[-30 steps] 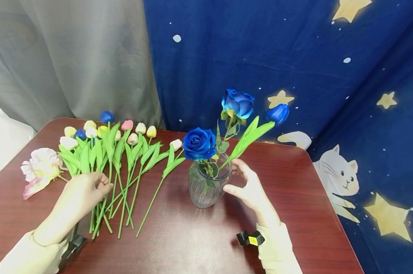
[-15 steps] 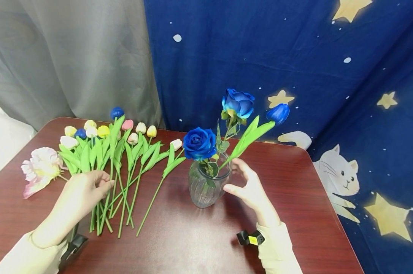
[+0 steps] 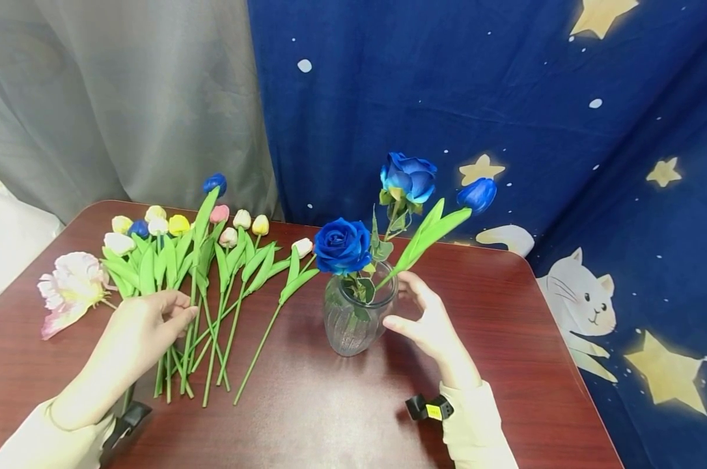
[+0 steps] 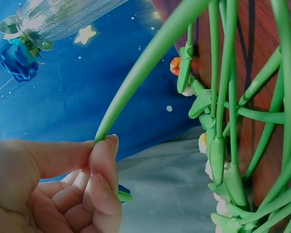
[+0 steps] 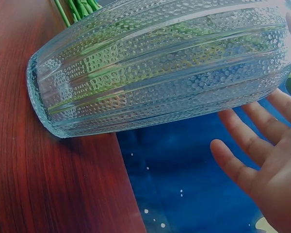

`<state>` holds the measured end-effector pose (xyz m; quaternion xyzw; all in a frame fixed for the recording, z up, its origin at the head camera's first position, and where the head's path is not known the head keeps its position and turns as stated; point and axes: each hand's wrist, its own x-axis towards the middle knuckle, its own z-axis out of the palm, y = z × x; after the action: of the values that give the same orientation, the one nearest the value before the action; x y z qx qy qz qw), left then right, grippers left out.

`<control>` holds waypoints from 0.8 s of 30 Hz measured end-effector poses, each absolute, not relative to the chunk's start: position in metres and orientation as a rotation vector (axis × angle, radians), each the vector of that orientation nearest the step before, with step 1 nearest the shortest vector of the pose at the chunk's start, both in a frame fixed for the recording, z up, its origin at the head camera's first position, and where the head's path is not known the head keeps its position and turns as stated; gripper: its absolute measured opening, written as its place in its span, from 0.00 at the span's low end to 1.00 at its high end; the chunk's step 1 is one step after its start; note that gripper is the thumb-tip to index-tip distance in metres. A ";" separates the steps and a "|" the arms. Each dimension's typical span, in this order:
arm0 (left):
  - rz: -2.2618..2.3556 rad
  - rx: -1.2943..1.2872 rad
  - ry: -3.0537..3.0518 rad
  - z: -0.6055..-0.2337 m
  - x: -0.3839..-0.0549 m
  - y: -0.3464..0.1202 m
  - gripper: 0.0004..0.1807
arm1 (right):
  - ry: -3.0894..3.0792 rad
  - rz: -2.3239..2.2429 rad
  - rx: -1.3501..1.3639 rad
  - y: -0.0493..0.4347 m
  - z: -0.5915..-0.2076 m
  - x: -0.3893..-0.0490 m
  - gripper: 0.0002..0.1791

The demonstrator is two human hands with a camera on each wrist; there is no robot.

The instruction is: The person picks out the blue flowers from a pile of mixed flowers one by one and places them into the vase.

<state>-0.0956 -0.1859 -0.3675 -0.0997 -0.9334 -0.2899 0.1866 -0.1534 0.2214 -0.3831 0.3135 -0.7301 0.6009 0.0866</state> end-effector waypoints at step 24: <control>-0.949 -0.352 -2.567 -0.361 -0.094 -0.168 0.03 | -2.261 1.684 0.873 0.223 -0.380 -0.151 0.31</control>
<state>-0.0939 -0.1682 -0.3607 -0.1251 -0.9134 -0.3375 0.1901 -0.1505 0.2234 -0.3802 0.2945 -0.7626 0.5681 0.0947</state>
